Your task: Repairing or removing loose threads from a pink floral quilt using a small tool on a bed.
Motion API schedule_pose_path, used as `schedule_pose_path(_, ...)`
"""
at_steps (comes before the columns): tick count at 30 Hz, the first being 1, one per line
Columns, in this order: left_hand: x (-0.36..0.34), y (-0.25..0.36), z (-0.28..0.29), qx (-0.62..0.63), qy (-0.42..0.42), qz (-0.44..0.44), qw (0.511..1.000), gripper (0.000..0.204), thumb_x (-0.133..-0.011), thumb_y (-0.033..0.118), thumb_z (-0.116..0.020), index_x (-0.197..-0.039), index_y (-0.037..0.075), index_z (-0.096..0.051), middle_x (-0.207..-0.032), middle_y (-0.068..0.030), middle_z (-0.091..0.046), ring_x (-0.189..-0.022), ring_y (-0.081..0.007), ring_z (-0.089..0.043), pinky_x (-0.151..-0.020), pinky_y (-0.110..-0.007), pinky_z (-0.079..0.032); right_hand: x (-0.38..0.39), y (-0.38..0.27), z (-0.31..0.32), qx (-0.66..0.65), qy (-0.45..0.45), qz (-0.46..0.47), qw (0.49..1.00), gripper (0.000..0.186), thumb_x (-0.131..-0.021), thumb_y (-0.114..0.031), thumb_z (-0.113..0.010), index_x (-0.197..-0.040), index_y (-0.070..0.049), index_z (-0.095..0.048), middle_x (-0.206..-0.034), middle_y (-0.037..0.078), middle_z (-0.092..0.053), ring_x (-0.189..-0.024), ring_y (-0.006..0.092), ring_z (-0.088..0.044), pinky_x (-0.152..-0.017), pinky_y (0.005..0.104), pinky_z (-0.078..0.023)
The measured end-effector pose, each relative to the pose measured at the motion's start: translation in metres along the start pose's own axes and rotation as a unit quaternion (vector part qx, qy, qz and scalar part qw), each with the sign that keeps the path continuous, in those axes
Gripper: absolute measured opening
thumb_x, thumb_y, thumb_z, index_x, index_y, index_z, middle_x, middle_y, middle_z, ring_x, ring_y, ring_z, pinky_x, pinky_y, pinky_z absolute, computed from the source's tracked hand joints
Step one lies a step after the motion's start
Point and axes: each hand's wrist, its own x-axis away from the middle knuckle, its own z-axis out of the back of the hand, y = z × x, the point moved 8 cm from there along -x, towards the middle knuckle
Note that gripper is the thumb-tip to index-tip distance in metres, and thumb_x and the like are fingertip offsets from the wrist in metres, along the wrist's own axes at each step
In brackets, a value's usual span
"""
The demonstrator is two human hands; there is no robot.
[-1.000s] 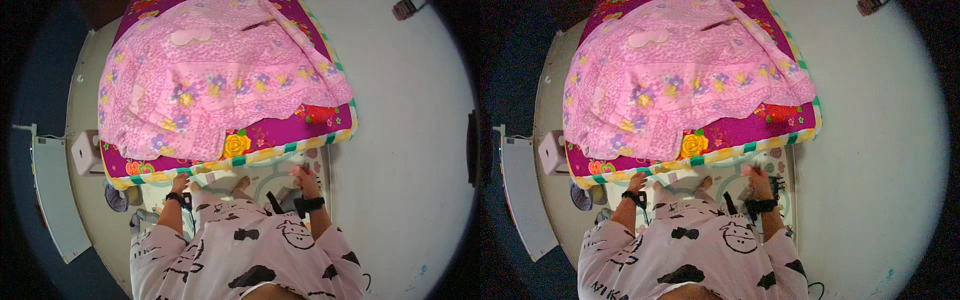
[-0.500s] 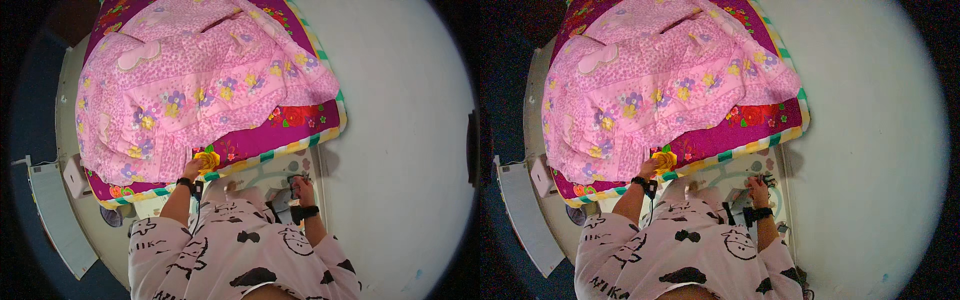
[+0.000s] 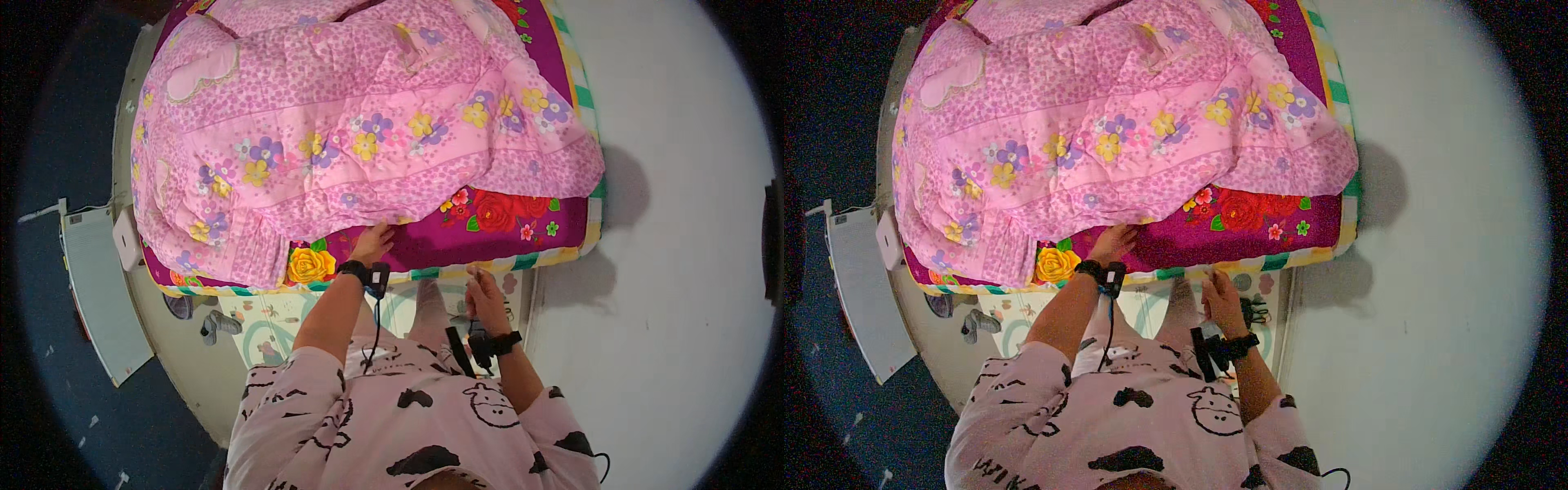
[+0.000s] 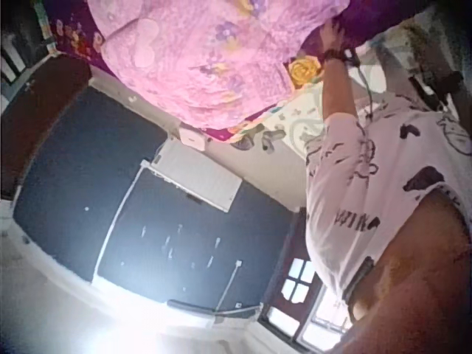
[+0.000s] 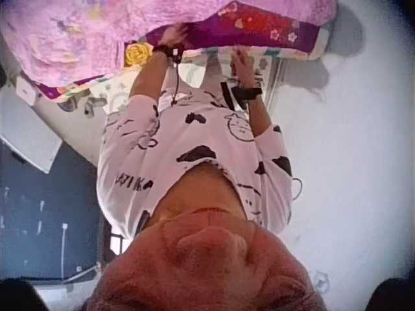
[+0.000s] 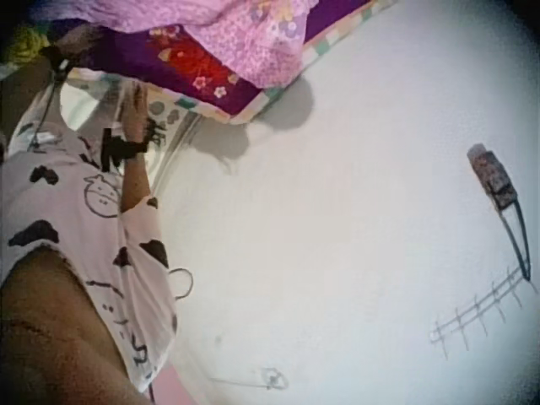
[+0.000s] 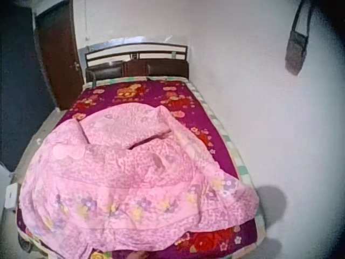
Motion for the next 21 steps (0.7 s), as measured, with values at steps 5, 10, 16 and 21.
schedule_pose_path(5, -0.055, 0.005, -0.036, 0.264, -0.065, -0.091, 0.958, 0.025, -0.087, 0.031, -0.056, -0.094, 0.007, -0.053, -0.082, -0.0037, -0.052, -0.078, -0.0175, -0.048, -0.080, -0.034, -0.040, -0.057, -0.027, 0.015, 0.165, -0.014, 0.135, 0.977, 0.023, -0.090, -0.021, -0.050, -0.102, -0.001, -0.048, -0.073, 0.003, -0.049, -0.063, 0.0114, -0.046, -0.058, 0.0281, -0.039)
schedule_pose_path(10, -0.063, 0.013, -0.079, 0.298, 0.074, -0.075, 0.949, 0.020, -0.087, 0.027, -0.056, -0.083, 0.007, -0.055, -0.075, -0.0022, -0.054, -0.073, -0.0167, -0.050, -0.078, -0.034, -0.042, -0.103, -0.042, 0.006, 0.189, -0.048, 0.112, 0.974, 0.024, -0.089, -0.018, -0.051, -0.105, 0.000, -0.048, -0.081, 0.012, -0.058, -0.071, 0.0193, -0.058, -0.064, 0.0320, -0.045)
schedule_pose_path(16, -0.069, 0.017, -0.073, 0.279, 0.030, -0.138, 0.950, 0.022, -0.086, 0.029, -0.057, -0.088, 0.007, -0.056, -0.085, -0.0073, -0.059, -0.083, -0.0220, -0.055, -0.082, -0.036, -0.043, -0.156, -0.051, -0.039, 0.300, -0.023, 0.255, 0.919, 0.020, -0.089, -0.018, -0.050, -0.098, -0.001, -0.051, -0.077, 0.014, -0.058, -0.069, 0.0280, -0.058, -0.061, 0.0354, -0.044)
schedule_pose_path(21, -0.054, 0.012, -0.077, 0.269, -0.011, -0.122, 0.955, 0.022, -0.088, 0.025, -0.055, -0.098, 0.006, -0.056, -0.093, -0.0067, -0.060, -0.086, -0.0195, -0.056, -0.080, -0.034, -0.044, -0.180, -0.047, -0.059, 0.354, -0.042, 0.247, 0.901, 0.023, -0.089, -0.023, -0.048, -0.095, -0.001, -0.051, -0.085, 0.021, -0.059, -0.079, 0.0408, -0.056, -0.065, 0.0479, -0.043)
